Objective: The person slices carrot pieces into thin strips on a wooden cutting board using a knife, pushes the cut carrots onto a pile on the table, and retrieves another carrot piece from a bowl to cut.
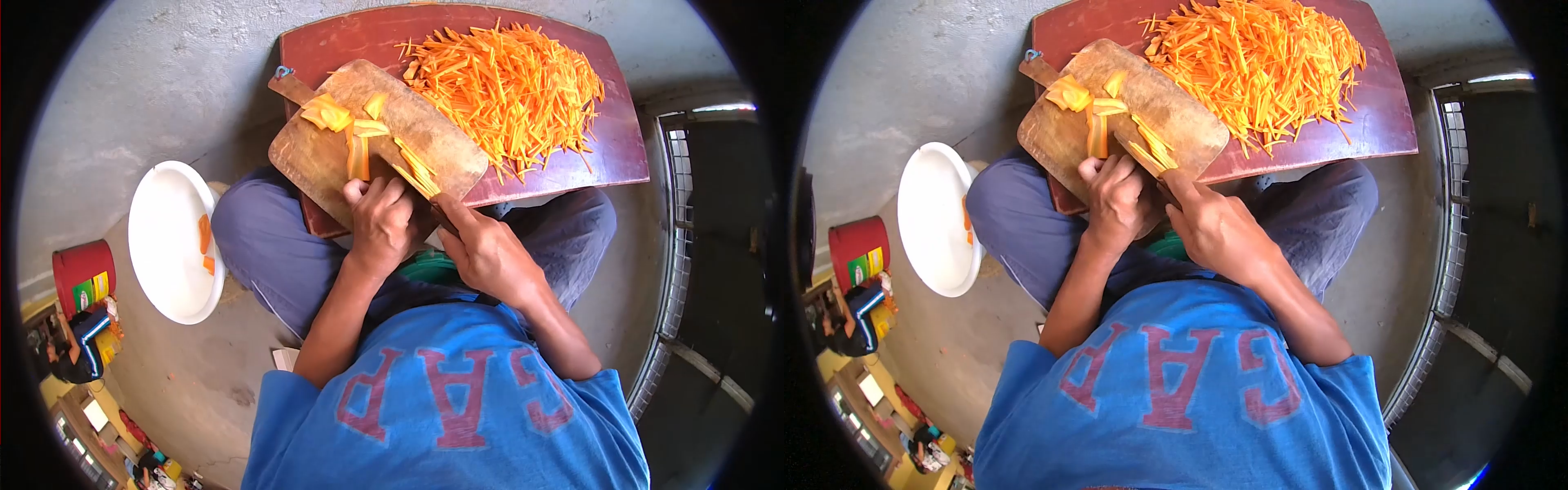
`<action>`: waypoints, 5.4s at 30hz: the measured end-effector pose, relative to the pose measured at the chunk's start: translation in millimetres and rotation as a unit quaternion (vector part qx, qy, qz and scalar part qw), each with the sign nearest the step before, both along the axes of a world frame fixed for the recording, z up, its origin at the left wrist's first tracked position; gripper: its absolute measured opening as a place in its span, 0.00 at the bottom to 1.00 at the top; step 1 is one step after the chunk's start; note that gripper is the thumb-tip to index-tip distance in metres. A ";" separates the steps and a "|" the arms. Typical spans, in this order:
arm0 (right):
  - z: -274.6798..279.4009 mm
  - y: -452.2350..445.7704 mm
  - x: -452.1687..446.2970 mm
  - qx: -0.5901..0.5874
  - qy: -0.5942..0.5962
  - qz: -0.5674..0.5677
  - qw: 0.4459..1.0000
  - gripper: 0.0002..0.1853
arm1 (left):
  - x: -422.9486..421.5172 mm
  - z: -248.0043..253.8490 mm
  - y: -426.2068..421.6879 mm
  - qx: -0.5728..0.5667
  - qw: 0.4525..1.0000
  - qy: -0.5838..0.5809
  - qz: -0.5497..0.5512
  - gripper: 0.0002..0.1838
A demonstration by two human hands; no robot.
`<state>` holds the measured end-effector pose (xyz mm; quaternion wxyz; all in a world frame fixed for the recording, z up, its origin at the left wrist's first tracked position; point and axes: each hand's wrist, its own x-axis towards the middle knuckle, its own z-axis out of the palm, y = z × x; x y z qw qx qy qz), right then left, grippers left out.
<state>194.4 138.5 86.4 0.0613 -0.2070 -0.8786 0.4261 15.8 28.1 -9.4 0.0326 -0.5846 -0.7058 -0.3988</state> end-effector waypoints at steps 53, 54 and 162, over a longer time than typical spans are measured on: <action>-7.8 12.7 26.2 0.228 0.039 0.088 0.969 0.27 | -66.7 68.6 52.2 -0.198 0.975 0.064 -0.076 0.29; -7.3 11.8 27.1 0.231 0.039 0.095 0.967 0.26 | -68.9 65.0 50.5 -0.198 0.974 0.091 -0.062 0.30; 1.6 17.2 7.8 -0.049 0.054 -0.035 0.997 0.25 | -20.2 12.9 5.5 -0.119 0.992 -0.028 0.015 0.12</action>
